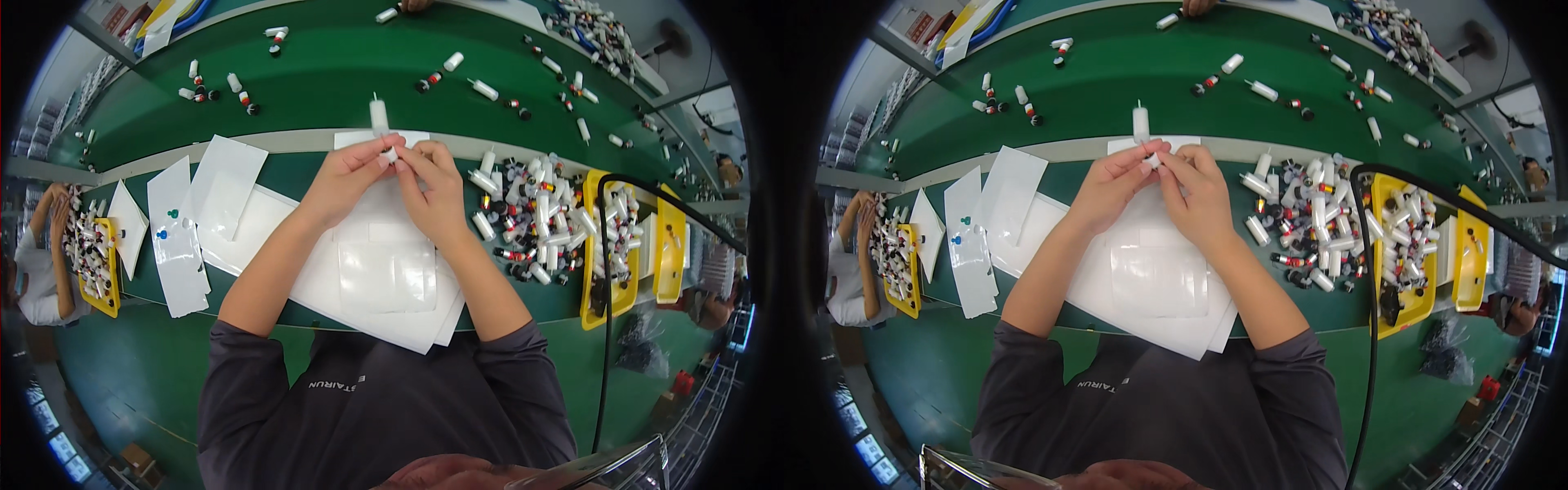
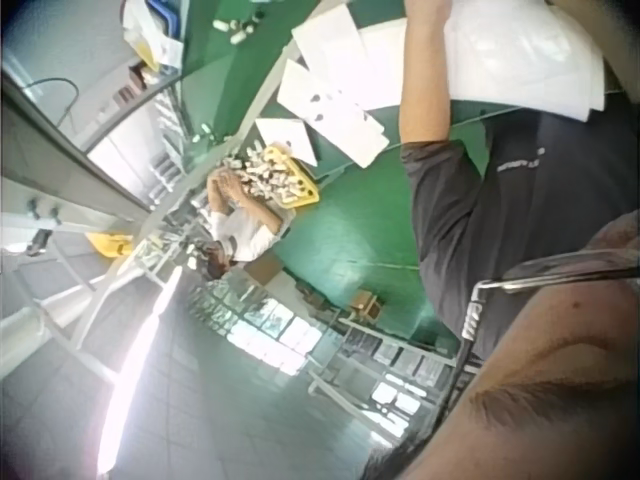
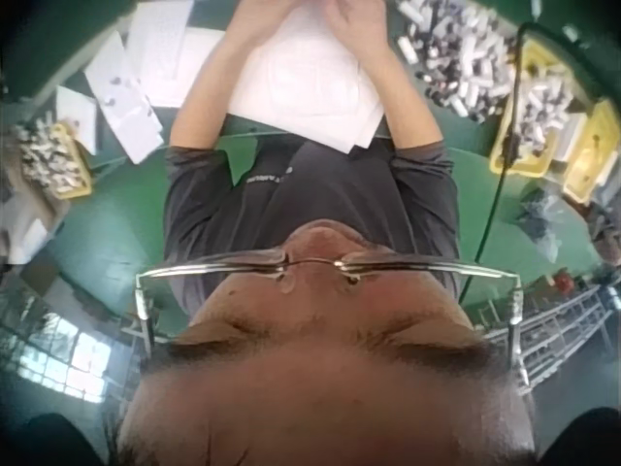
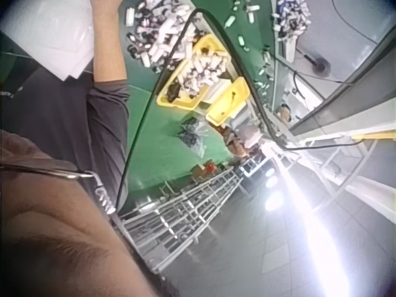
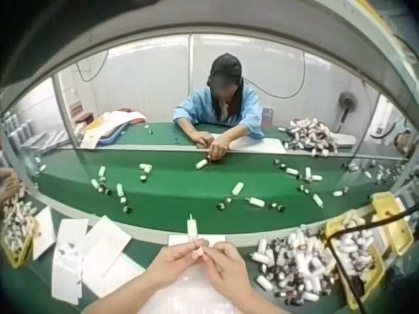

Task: Assembling plastic marker components and sorting them at a factory production line.

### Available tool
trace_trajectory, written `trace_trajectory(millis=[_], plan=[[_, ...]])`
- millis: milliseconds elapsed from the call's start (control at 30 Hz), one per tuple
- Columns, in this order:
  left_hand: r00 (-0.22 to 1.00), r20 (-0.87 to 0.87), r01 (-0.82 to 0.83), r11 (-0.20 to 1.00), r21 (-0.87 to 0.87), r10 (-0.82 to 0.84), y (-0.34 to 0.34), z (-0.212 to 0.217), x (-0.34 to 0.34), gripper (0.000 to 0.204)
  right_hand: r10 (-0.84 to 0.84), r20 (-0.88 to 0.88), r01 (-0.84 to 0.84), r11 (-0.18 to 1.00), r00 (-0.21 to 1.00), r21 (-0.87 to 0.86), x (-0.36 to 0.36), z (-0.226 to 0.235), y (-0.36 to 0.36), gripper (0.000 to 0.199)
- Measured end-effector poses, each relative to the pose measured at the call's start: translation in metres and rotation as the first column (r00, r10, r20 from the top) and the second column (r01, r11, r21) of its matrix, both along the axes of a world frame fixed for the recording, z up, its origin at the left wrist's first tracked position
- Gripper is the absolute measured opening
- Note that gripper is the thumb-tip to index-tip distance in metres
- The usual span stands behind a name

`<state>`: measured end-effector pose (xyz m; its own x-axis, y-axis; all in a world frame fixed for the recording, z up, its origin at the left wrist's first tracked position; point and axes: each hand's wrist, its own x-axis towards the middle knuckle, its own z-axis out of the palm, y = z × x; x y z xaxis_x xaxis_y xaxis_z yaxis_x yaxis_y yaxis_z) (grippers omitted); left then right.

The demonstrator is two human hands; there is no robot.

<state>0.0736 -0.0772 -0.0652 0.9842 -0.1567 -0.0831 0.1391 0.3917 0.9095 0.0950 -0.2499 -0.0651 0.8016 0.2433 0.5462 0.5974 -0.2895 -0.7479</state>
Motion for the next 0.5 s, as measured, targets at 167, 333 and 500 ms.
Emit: trace_trajectory(millis=[167, 333, 500], plan=[[0.996, 0.056, -0.076, 0.982, 0.171, 0.067, 0.013, 0.016, 0.028, 0.032, -0.005, -0.162, -0.012, 0.994, 0.987, -0.108, -0.011, 0.038, -0.018, 0.025], [0.931, 0.365, -0.346, 0.385, 0.856, 0.025, 0.098, 0.014, 0.134, 0.029, 0.328, -0.194, -0.380, 0.820, 0.925, -0.428, -0.049, 0.009, -0.016, 0.021], [0.940, 0.341, -0.323, -0.355, 0.877, -0.013, 0.125, 0.020, 0.181, 0.030, 0.351, -0.196, -0.401, 0.822, 0.916, -0.404, -0.044, -0.002, -0.015, 0.010]])
